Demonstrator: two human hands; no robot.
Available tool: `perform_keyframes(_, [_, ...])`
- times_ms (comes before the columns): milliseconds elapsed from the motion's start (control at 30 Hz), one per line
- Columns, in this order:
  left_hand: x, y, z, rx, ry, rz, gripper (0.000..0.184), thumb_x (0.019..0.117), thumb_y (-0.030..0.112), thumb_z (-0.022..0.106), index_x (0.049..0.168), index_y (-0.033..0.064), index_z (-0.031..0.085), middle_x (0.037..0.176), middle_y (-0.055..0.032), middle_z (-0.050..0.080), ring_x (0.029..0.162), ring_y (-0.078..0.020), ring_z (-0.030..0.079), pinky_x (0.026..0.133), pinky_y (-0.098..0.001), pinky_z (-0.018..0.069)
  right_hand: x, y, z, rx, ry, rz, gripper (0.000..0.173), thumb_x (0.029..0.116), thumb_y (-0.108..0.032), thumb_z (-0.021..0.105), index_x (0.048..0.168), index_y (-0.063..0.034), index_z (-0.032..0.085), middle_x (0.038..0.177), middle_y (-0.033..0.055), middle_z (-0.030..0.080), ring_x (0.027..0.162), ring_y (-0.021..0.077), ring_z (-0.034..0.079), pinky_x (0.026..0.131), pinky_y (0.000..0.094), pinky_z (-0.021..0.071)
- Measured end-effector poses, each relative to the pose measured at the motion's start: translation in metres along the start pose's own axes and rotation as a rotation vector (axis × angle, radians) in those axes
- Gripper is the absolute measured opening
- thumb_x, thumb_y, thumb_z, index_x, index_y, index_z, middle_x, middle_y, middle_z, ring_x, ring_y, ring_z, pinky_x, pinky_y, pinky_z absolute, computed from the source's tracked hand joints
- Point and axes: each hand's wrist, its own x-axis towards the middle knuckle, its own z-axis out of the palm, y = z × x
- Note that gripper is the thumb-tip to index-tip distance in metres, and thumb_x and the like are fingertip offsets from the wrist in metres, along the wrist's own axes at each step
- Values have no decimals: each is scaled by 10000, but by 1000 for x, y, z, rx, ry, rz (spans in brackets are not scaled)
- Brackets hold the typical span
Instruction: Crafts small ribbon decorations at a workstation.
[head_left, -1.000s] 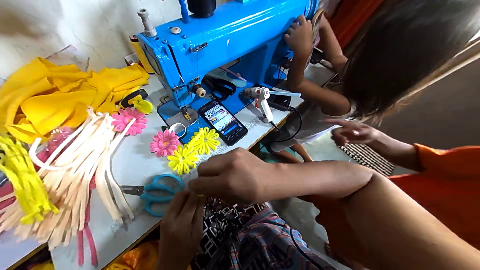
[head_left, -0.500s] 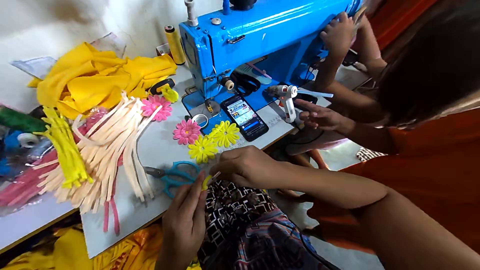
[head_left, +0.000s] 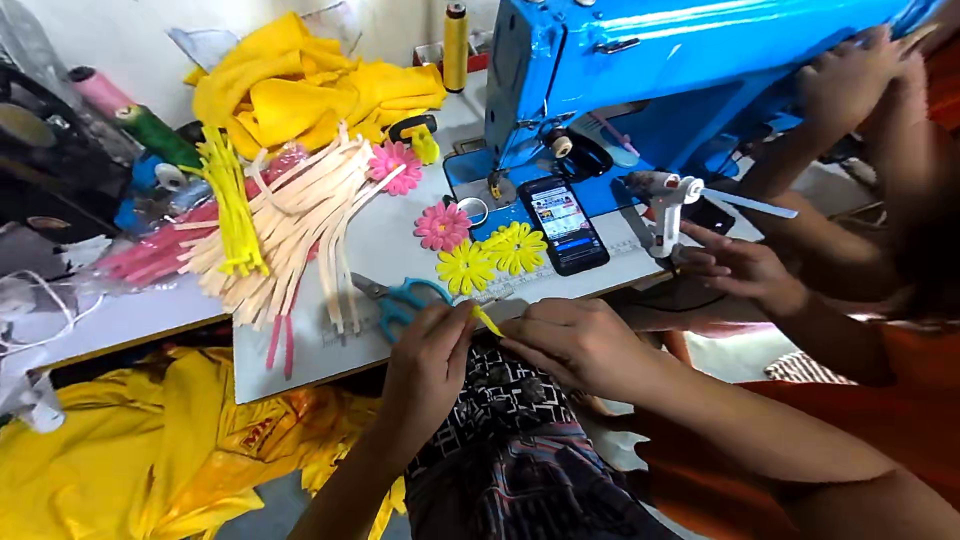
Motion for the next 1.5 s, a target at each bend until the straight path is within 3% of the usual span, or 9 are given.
perform_keyframes(200, [-5, 3, 2, 12, -27, 119, 224, 997, 115, 601, 1080, -19, 760, 893, -131, 696, 823, -167, 669, 776, -237, 551, 27, 6, -34, 85, -2, -58, 213, 995, -169, 599, 960, -45, 768, 813, 53, 695, 745, 144, 667, 653, 284, 552])
perform_keyframes(300, [-5, 4, 1, -6, 27, 177, 217, 1010, 138, 615, 1038, -19, 763, 865, -121, 690, 820, -147, 657, 781, -203, 535, 39, 29, -34, 368, -76, 92, 162, 959, -207, 685, 973, -77, 782, 855, -17, 712, 720, 9, 622, 638, 163, 521])
perform_keyframes(433, [-6, 1, 3, 16, 96, 133, 218, 1005, 124, 622, 1072, -29, 761, 864, -129, 702, 817, -139, 667, 789, -194, 534, 25, 35, -5, 679, -172, 337, 120, 948, -123, 687, 954, -34, 768, 782, -24, 702, 652, -33, 594, 595, 147, 506])
perform_keyframes(567, [-9, -7, 8, 48, 42, 78, 251, 999, 101, 598, 1172, 1, 751, 850, -119, 701, 781, -182, 668, 738, -268, 551, -1, 7, 3, 443, -177, 212, 282, 1042, -211, 563, 1087, -21, 766, 890, 68, 734, 773, 68, 656, 726, 212, 538])
perform_keyframes(700, [-10, -5, 12, 48, -8, 121, 235, 998, 130, 603, 1102, -2, 767, 860, -127, 702, 787, -199, 681, 728, -282, 566, 10, -1, -30, 180, -101, 41, 266, 1023, -195, 559, 989, -60, 785, 804, 34, 697, 719, 108, 655, 647, 246, 540])
perform_keyframes(933, [-8, 0, 3, 72, 108, 152, 218, 1005, 167, 640, 1055, 0, 771, 837, -113, 699, 799, -172, 670, 762, -234, 544, 29, 35, -11, 530, -151, 213, 156, 965, -167, 672, 964, -60, 786, 830, -24, 718, 711, -23, 625, 636, 148, 527])
perform_keyframes(1100, [-10, -11, 2, 147, 69, 111, 242, 1012, 177, 609, 1107, 27, 774, 850, -116, 708, 776, -214, 683, 713, -307, 563, 7, 5, -5, 280, -194, 58, 290, 1051, -226, 530, 1054, -38, 751, 840, 78, 709, 744, 158, 672, 689, 290, 554])
perform_keyframes(1367, [-10, -3, 4, 85, 133, 242, 255, 1023, 246, 626, 1044, 35, 768, 780, -100, 665, 734, -174, 631, 686, -246, 512, 33, 28, -27, 414, -120, 102, 183, 979, -174, 651, 971, -59, 794, 824, -25, 714, 708, -33, 614, 638, 124, 514])
perform_keyframes(1500, [-14, -7, -2, 143, 167, 189, 233, 1011, 233, 645, 1045, 43, 776, 822, -106, 695, 770, -176, 658, 708, -252, 529, 14, 16, 2, 498, -206, 130, 288, 1038, -232, 582, 965, -22, 764, 741, 27, 662, 652, 26, 568, 616, 176, 473])
